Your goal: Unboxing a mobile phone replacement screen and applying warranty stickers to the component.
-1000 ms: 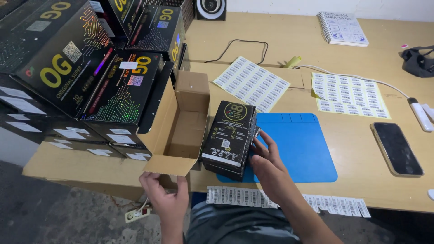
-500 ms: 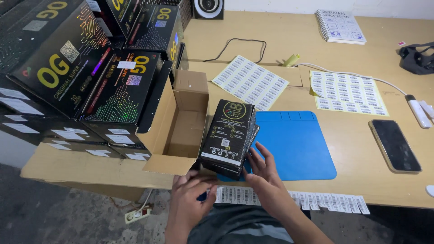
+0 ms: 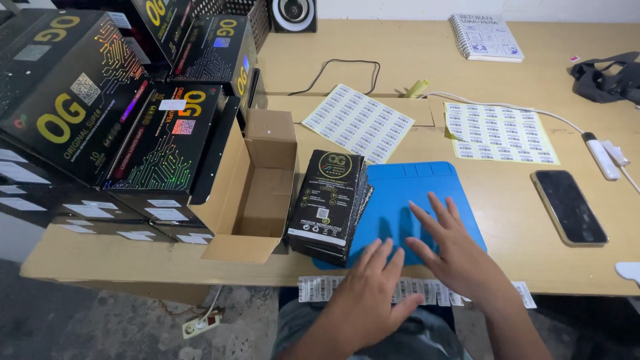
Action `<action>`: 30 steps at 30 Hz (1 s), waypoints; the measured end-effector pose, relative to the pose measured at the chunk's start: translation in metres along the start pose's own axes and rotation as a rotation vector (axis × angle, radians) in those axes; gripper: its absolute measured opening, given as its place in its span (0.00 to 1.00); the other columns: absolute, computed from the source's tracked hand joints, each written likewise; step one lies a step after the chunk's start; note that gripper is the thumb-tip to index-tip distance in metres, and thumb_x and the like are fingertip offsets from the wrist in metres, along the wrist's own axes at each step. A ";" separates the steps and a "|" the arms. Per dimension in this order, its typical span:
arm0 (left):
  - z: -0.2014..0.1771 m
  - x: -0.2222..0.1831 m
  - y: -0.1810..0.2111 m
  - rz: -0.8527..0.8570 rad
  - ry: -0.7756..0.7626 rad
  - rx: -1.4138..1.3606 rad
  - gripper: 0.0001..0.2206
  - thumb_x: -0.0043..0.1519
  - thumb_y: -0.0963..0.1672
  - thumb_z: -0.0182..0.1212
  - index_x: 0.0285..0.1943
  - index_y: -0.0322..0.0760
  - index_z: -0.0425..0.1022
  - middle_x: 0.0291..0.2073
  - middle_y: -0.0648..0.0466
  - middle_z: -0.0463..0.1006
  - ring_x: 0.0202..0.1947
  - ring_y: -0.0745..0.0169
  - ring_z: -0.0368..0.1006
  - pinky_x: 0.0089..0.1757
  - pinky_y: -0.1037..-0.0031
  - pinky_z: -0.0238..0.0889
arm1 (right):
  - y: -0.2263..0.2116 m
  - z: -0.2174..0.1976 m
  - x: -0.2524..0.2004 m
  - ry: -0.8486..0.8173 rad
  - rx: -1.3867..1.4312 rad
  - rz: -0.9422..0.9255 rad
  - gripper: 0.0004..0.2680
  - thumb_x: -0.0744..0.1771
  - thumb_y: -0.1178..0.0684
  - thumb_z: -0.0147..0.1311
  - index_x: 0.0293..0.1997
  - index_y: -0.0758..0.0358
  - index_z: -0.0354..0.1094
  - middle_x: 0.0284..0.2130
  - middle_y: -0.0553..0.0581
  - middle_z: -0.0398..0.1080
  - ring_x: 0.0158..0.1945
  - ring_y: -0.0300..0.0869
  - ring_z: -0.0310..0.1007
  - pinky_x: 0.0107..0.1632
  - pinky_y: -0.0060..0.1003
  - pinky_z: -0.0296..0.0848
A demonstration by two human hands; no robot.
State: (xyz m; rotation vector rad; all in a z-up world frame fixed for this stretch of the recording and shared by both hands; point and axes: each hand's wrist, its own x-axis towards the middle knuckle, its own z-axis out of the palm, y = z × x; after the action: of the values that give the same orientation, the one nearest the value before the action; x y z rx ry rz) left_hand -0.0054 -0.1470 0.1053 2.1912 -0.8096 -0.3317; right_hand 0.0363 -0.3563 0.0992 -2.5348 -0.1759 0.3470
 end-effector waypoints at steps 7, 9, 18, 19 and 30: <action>0.042 0.053 -0.046 -0.142 0.127 0.220 0.42 0.67 0.59 0.49 0.77 0.22 0.45 0.77 0.28 0.37 0.78 0.33 0.27 0.68 0.48 0.30 | 0.070 0.045 -0.011 0.058 -0.409 -0.096 0.27 0.69 0.30 0.36 0.79 0.35 0.36 0.79 0.54 0.29 0.79 0.61 0.20 0.73 0.62 0.30; 0.040 0.051 -0.044 -0.162 0.120 0.222 0.42 0.67 0.59 0.49 0.77 0.22 0.45 0.78 0.29 0.37 0.78 0.34 0.27 0.68 0.49 0.29 | 0.069 0.047 -0.012 0.069 -0.429 -0.098 0.27 0.69 0.30 0.36 0.79 0.35 0.35 0.78 0.54 0.29 0.79 0.61 0.20 0.73 0.61 0.30; 0.011 0.061 -0.013 -0.378 0.011 0.115 0.48 0.64 0.65 0.37 0.80 0.24 0.34 0.79 0.34 0.25 0.79 0.41 0.17 0.69 0.52 0.23 | 0.031 0.015 -0.023 -0.101 -0.183 0.048 0.25 0.68 0.32 0.34 0.78 0.32 0.40 0.79 0.49 0.26 0.81 0.56 0.15 0.75 0.60 0.27; 0.009 0.064 -0.013 -0.399 0.028 0.112 0.50 0.63 0.66 0.35 0.80 0.25 0.33 0.79 0.34 0.24 0.79 0.41 0.16 0.70 0.52 0.22 | 0.025 0.012 -0.024 -0.122 -0.170 0.070 0.25 0.68 0.31 0.34 0.78 0.30 0.41 0.79 0.50 0.25 0.81 0.57 0.14 0.75 0.61 0.28; 0.007 0.092 -0.025 -0.526 0.131 0.081 0.50 0.63 0.66 0.36 0.80 0.25 0.34 0.78 0.31 0.23 0.79 0.38 0.17 0.70 0.53 0.20 | 0.029 0.012 -0.022 -0.159 -0.170 0.092 0.26 0.69 0.33 0.36 0.79 0.35 0.36 0.79 0.47 0.21 0.81 0.53 0.10 0.75 0.58 0.24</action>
State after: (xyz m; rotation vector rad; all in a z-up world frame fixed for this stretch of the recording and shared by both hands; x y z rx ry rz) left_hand 0.0728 -0.1975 0.0843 2.4516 -0.1650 -0.4101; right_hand 0.0137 -0.3784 0.0782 -2.6887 -0.1554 0.5934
